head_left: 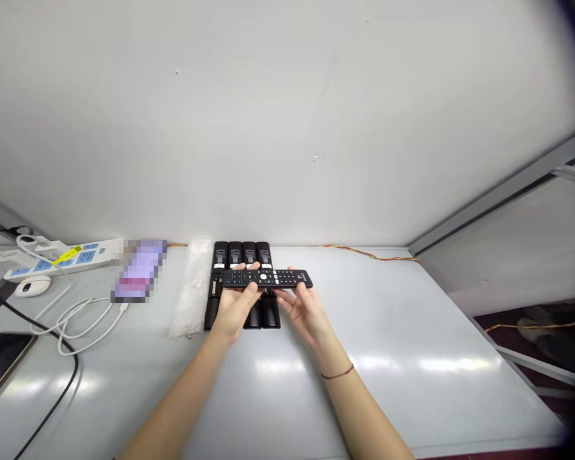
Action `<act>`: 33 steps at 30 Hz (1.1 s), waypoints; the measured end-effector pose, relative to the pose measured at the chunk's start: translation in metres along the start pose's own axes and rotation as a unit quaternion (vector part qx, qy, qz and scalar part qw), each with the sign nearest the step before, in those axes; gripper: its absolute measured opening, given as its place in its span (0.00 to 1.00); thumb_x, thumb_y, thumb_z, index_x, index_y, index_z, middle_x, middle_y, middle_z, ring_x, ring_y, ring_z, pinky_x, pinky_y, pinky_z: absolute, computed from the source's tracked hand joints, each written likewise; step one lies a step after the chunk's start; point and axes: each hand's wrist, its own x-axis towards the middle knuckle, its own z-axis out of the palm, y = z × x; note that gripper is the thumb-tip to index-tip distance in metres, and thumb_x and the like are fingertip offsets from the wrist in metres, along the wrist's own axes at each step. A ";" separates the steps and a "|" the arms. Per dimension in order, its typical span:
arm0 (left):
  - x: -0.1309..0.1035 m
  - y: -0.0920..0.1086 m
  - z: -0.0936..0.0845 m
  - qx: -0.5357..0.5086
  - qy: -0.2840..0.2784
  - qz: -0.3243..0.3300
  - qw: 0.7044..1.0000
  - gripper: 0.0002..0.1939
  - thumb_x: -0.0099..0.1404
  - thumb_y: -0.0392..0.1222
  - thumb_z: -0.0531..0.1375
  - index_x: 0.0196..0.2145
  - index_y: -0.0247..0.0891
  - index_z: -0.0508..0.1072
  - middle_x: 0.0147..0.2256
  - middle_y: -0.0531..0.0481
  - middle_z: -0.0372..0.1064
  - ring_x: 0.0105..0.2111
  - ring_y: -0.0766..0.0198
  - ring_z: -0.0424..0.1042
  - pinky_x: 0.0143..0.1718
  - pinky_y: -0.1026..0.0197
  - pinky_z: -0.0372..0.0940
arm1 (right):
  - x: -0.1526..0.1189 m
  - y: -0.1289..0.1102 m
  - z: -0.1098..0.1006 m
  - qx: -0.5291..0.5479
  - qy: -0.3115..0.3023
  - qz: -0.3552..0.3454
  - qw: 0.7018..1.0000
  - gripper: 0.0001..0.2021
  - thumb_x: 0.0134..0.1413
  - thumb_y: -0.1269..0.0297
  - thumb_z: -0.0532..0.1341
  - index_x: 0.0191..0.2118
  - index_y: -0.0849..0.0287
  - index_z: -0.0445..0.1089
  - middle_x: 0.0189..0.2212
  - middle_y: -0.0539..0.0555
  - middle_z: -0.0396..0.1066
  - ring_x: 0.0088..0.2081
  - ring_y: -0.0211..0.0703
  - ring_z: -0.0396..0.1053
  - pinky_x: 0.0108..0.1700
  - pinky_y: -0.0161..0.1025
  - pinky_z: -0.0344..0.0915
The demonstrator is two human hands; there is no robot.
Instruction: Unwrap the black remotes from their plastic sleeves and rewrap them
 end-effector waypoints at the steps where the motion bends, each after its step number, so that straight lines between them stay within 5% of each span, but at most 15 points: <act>1: -0.001 -0.002 -0.001 0.011 -0.005 0.001 1.000 0.23 0.54 0.37 0.67 0.46 0.43 0.66 0.53 0.47 0.68 0.54 0.58 0.66 0.56 0.51 0.59 | 0.001 0.001 -0.001 0.010 0.009 0.004 1.000 0.24 0.47 0.50 0.66 0.50 0.50 0.67 0.42 0.52 0.74 0.39 0.44 0.75 0.37 0.38 0.75; 9: -0.003 -0.012 -0.005 0.055 0.001 -0.002 0.999 0.29 0.50 0.39 0.69 0.51 0.43 0.70 0.52 0.45 0.69 0.52 0.54 0.68 0.56 0.50 0.60 | 0.010 0.007 -0.007 0.083 0.071 0.026 0.994 0.17 0.48 0.50 0.65 0.40 0.55 0.71 0.37 0.51 0.76 0.34 0.40 0.76 0.33 0.34 0.75; 17: -0.012 -0.012 -0.003 0.157 -0.013 0.062 0.986 0.17 0.51 0.38 0.68 0.41 0.39 0.78 0.47 0.45 0.71 0.52 0.52 0.67 0.57 0.50 0.60 | 0.012 0.009 -0.007 0.086 0.077 0.048 0.992 0.20 0.47 0.49 0.66 0.43 0.56 0.70 0.30 0.50 0.76 0.28 0.36 0.74 0.30 0.31 0.74; 25: -0.019 -0.022 -0.001 0.136 0.011 0.059 0.989 0.20 0.51 0.36 0.68 0.43 0.40 0.77 0.50 0.45 0.69 0.54 0.51 0.64 0.56 0.51 0.61 | 0.010 0.007 -0.003 0.060 0.065 0.038 0.995 0.18 0.48 0.48 0.65 0.38 0.58 0.71 0.30 0.50 0.76 0.28 0.38 0.73 0.30 0.33 0.72; 33: -0.019 -0.026 0.001 0.094 0.015 0.034 0.995 0.24 0.55 0.38 0.66 0.51 0.43 0.71 0.55 0.46 0.66 0.57 0.52 0.62 0.58 0.50 0.58 | 0.008 0.002 -0.004 0.107 0.058 0.042 0.992 0.12 0.45 0.58 0.68 0.36 0.56 0.69 0.31 0.49 0.76 0.30 0.38 0.74 0.32 0.34 0.72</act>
